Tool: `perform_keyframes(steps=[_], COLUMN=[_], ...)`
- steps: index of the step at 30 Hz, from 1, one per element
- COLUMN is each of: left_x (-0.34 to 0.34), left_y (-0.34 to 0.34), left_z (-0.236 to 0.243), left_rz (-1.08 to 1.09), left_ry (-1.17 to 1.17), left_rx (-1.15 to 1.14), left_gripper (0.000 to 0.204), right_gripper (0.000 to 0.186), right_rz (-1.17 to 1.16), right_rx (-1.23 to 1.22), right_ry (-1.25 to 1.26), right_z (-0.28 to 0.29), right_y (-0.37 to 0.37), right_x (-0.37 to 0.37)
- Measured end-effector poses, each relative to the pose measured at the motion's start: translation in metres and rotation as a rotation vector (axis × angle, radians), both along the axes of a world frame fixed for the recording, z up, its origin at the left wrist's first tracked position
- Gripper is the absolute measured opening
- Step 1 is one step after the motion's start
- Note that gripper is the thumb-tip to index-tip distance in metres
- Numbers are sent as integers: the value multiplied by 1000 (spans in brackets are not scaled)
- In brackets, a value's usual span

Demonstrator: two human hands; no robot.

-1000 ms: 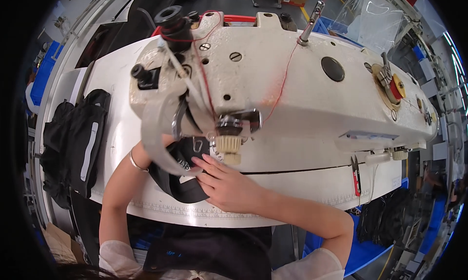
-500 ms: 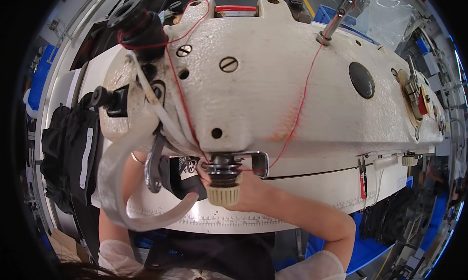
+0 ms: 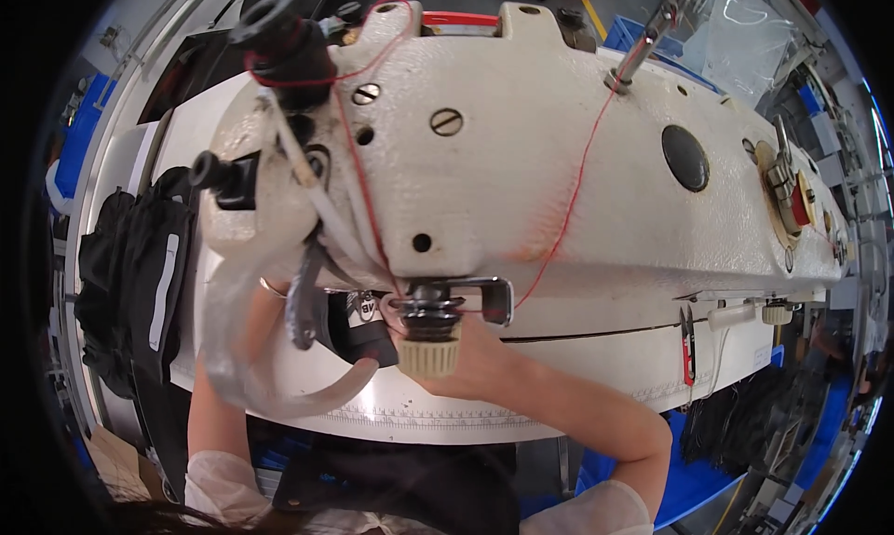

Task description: Sewing zippers and straps onto black bag components using an industrial sewing machine and organizing zipper tapes.

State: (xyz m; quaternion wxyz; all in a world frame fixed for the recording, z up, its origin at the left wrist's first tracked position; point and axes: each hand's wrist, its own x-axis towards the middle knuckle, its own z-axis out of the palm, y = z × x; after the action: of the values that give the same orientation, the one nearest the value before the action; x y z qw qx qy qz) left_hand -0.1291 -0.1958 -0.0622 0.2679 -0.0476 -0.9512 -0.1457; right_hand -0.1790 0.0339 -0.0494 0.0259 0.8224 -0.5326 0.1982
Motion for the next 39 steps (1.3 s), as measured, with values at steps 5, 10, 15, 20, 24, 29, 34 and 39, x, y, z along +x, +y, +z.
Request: perform_keyframes(steps=[5, 10, 15, 20, 24, 29, 34, 39], left_x=[21, 146, 330, 483, 533, 577, 613, 618], left_y=[-3, 10, 116, 279, 378, 435, 507, 595], left_z=[36, 99, 118, 115, 112, 135, 52, -130], left_rz=[-90, 287, 718, 1515, 2039, 1883, 2243, 2539], left_ry=[-190, -294, 365, 888, 1109, 1087, 1422, 1752], left_rx=[661, 777, 970, 755, 647, 194, 229, 218], left_gripper=[45, 58, 23, 20, 20, 23, 23, 23], right_gripper=[54, 52, 48, 50, 62, 70, 64, 61], right_rz=[113, 252, 668, 738, 684, 571, 603, 641], right_rx=[250, -141, -52, -18, -20, -38, 9, -22], right_ry=[-208, -240, -54, 259, 388, 512, 472, 492], right_z=[24, 39, 44, 40, 28, 27, 27, 18], right_y=[2, 19, 22, -7, -27, -33, -33, -34], right_x=[-2, 20, 84, 159, 205, 218, 217, 218])
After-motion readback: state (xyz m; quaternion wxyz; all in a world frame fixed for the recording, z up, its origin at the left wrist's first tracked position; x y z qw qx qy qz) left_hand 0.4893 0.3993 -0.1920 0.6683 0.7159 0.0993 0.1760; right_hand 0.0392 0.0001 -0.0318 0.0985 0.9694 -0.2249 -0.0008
